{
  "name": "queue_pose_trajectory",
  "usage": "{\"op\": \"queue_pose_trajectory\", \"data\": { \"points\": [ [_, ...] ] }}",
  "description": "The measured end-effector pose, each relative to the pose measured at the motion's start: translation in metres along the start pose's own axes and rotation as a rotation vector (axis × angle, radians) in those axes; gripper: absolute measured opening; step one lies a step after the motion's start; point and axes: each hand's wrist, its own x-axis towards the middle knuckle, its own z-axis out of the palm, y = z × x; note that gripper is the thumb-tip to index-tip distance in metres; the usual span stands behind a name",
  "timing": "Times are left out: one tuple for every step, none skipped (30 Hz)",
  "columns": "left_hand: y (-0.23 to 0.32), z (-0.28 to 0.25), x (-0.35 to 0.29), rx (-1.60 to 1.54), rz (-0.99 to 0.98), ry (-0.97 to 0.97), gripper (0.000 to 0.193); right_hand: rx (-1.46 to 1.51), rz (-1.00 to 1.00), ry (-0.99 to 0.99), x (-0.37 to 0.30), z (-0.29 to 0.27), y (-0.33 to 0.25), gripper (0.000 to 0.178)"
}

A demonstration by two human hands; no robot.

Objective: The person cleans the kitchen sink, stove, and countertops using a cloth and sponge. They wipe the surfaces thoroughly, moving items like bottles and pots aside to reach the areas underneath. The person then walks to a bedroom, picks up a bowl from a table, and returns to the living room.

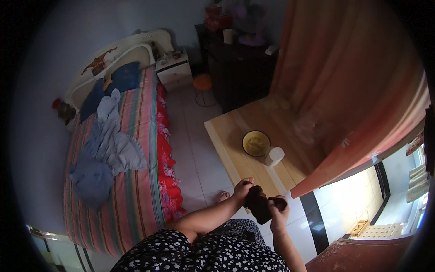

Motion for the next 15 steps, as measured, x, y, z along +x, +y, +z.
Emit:
{"op": "queue_pose_trajectory", "data": {
  "points": [
    [-0.006,-0.023,0.039,0.048,0.046,0.030,0.018,-0.048,-0.005,0.082,0.018,0.003,0.009,0.017],
    [-0.015,-0.045,0.068,0.094,0.080,0.063,0.023,-0.011,0.090,0.159,0.033,0.004,0.019,0.017],
    [-0.006,-0.056,0.089,0.163,0.008,0.065,0.030,-0.022,0.130,0.207,0.047,0.002,0.039,0.017],
    [0.012,-0.052,0.097,0.233,0.003,0.089,0.026,-0.030,0.171,0.257,0.059,0.000,0.058,0.016],
    [0.025,-0.049,0.107,0.275,-0.073,0.111,0.024,-0.026,0.224,0.214,0.066,0.008,0.064,0.016],
    [0.037,-0.049,0.122,0.322,-0.141,0.128,0.024,-0.031,0.236,0.202,0.073,0.021,0.068,0.016],
    [0.041,-0.056,0.138,0.388,-0.198,0.018,0.032,-0.042,0.235,0.172,0.081,0.027,0.079,0.018],
    [0.045,-0.061,0.156,0.469,-0.339,0.017,0.036,-0.052,0.235,0.142,0.088,0.033,0.092,0.020],
    [0.043,-0.063,0.175,0.531,-0.379,0.069,0.042,-0.125,0.215,0.153,0.097,0.043,0.099,0.021],
    [0.038,-0.066,0.191,0.594,-0.420,0.120,0.049,-0.110,0.273,0.187,0.105,0.058,0.096,0.023],
    [0.034,-0.070,0.208,0.639,-0.478,0.126,0.052,-0.099,0.269,0.217,0.111,0.068,0.101,0.023],
    [0.036,-0.070,0.225,0.684,-0.531,0.130,0.055,-0.088,0.260,0.244,0.118,0.077,0.105,0.024],
    [0.035,-0.072,0.238,0.729,-0.585,0.135,0.058,-0.092,0.275,0.255,0.123,0.083,0.106,0.025],
    [0.025,-0.078,0.250,0.741,-0.614,0.109,0.061,-0.110,0.290,0.274,0.128,0.086,0.107,0.025],
    [0.021,-0.078,0.264,0.755,-0.634,0.079,0.065,-0.124,0.295,0.292,0.134,0.089,0.107,0.025]
  ]
}}
